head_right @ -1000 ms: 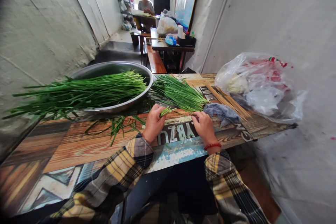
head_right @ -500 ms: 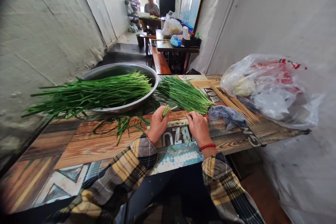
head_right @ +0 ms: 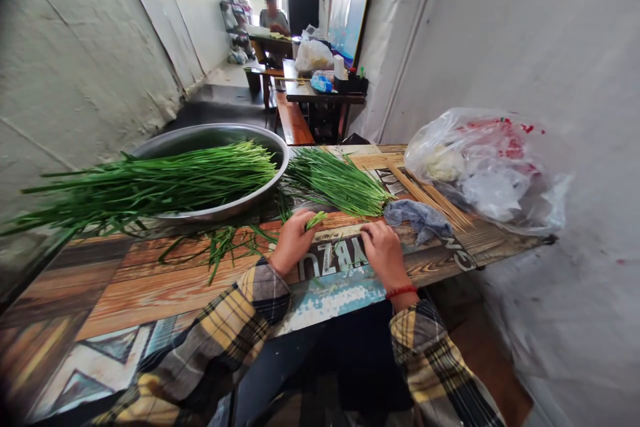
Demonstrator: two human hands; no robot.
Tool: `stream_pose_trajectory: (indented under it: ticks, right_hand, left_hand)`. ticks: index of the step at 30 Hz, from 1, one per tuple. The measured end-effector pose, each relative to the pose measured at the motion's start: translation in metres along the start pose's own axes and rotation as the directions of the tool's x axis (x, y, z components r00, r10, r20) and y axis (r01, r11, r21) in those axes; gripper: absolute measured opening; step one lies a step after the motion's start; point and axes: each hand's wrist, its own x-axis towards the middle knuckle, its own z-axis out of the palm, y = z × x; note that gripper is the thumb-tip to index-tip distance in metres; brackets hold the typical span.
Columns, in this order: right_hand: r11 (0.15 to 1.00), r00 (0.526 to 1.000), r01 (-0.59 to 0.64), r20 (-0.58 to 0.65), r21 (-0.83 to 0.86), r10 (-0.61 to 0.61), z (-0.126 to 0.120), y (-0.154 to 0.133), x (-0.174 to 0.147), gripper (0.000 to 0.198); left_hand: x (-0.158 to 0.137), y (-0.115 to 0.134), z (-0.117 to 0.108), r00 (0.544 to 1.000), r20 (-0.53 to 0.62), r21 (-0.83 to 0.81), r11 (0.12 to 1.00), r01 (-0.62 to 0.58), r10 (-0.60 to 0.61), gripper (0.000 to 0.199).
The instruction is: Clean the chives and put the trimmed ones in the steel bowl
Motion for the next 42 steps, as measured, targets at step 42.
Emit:
stream_pose_trajectory:
  ticks: [42]
  right_hand:
    - [0.932, 0.971, -0.021, -0.214, 0.363, 0.105, 0.032, -0.047, 0.011, 0.012]
  left_hand:
    - [0.022, -0.024, 0.026, 0.986, 0.16, -0.266, 0.961, 0.079, -0.037, 0.02]
